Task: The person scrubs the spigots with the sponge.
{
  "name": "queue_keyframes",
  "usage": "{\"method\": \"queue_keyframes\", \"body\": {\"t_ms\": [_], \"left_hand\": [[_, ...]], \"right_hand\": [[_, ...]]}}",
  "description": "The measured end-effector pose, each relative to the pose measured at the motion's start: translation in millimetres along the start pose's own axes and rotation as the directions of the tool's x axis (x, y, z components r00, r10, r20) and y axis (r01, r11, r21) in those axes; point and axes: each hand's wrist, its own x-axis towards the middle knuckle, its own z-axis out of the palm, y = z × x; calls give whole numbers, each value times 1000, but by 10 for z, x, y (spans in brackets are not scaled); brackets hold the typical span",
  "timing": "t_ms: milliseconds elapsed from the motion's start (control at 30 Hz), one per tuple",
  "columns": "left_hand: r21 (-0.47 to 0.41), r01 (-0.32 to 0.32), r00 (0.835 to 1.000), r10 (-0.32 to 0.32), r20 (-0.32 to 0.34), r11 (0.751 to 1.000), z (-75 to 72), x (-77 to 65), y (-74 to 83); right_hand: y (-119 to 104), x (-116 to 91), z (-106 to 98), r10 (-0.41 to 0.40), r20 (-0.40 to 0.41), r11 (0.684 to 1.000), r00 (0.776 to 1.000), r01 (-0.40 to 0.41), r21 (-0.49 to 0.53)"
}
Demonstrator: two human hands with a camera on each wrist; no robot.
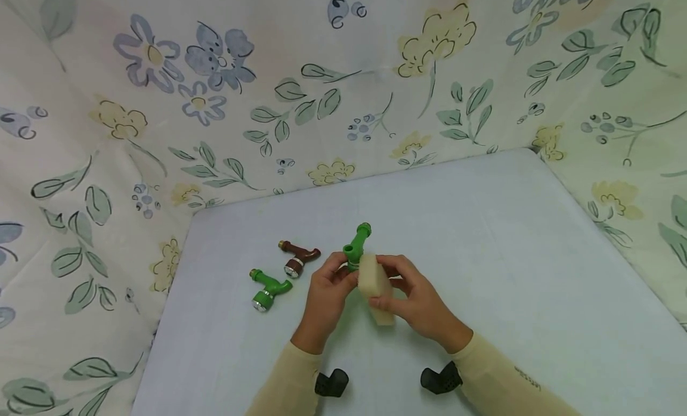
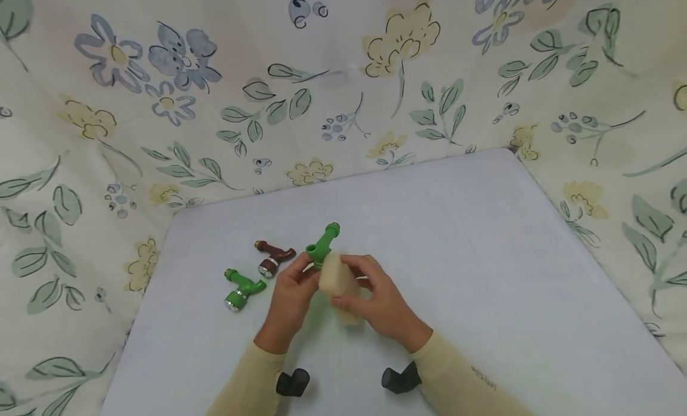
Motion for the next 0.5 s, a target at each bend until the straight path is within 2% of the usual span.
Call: {"method": "queue_keyframes", "body": {"t_ms": [300, 500], "left_hand": [[-33, 0, 1000, 0, -14, 999, -13, -25, -10], [-37, 2, 996, 1, 86, 999, -20, -55, 28]], "right_hand": [[29, 8, -18, 17, -25, 1000, 1000, -17, -9], [270, 50, -98, 113, -30, 994, 993, -113, -4]]}}
